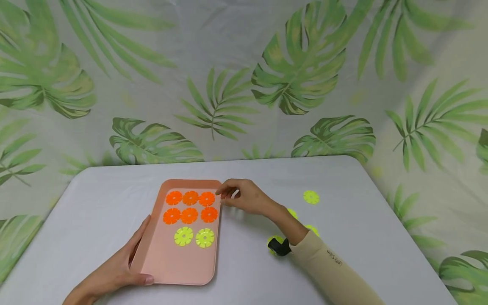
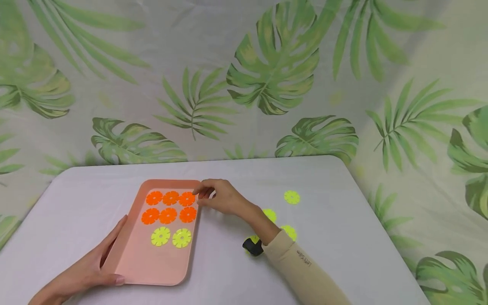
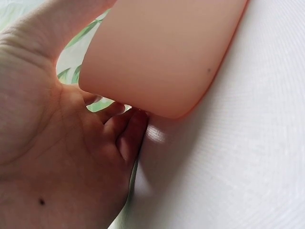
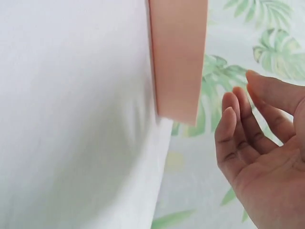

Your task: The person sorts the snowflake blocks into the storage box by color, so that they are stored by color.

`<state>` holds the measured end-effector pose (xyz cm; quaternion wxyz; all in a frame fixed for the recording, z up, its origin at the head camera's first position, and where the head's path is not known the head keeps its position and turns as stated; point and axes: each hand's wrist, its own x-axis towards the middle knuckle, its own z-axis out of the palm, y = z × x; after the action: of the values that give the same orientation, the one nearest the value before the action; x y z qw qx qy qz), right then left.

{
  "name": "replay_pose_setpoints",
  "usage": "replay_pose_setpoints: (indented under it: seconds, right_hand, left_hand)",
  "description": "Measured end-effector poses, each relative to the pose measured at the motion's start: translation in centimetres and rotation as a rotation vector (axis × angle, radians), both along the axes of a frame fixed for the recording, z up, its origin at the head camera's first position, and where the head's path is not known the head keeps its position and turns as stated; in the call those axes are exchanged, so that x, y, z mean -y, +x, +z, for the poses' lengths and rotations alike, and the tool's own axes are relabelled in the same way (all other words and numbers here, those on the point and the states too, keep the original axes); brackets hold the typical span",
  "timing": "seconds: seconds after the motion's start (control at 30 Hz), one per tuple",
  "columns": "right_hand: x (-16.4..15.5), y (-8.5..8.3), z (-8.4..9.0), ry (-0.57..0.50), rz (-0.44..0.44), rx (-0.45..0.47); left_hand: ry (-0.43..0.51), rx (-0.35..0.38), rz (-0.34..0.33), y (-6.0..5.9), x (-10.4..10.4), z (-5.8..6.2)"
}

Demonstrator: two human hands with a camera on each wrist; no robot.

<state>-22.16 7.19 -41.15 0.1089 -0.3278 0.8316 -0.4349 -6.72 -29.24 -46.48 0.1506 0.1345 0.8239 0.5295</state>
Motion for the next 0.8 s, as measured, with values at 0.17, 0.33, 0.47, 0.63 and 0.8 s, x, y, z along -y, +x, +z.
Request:
replay_pose_setpoints:
  seconds: [0.17,0.33,0.47,0.63,0.8]
  right_hand:
    - [-2.5,-0.4,0.3,-0.007,-0.038,-0.018]
    - [-4.7,-0.7,0.2,-0.009,-0.071,-0.030]
    - [-6.2,-0.7,0.2,0.003,-0.086,-0.034]
    - [-7.7,-0.5,0.3,0.011,-0.103,-0.030]
    - [-9.0,-0.5,0.0,0.021,-0.107,-0.019]
  left_hand:
    - [-0.010,0.005,0.001,0.0,-0.1,0.2]
    - [0.003,0.028,0.000,0.1,-0.1,0.2]
    - [0.011,0.037,0.002,0.0,-0.1,0.1]
    - [0.008,0.037,0.004,-0.1,-0.2,0.1]
    - [0.009,0.028,0.001,0.0,-0.1,0.1]
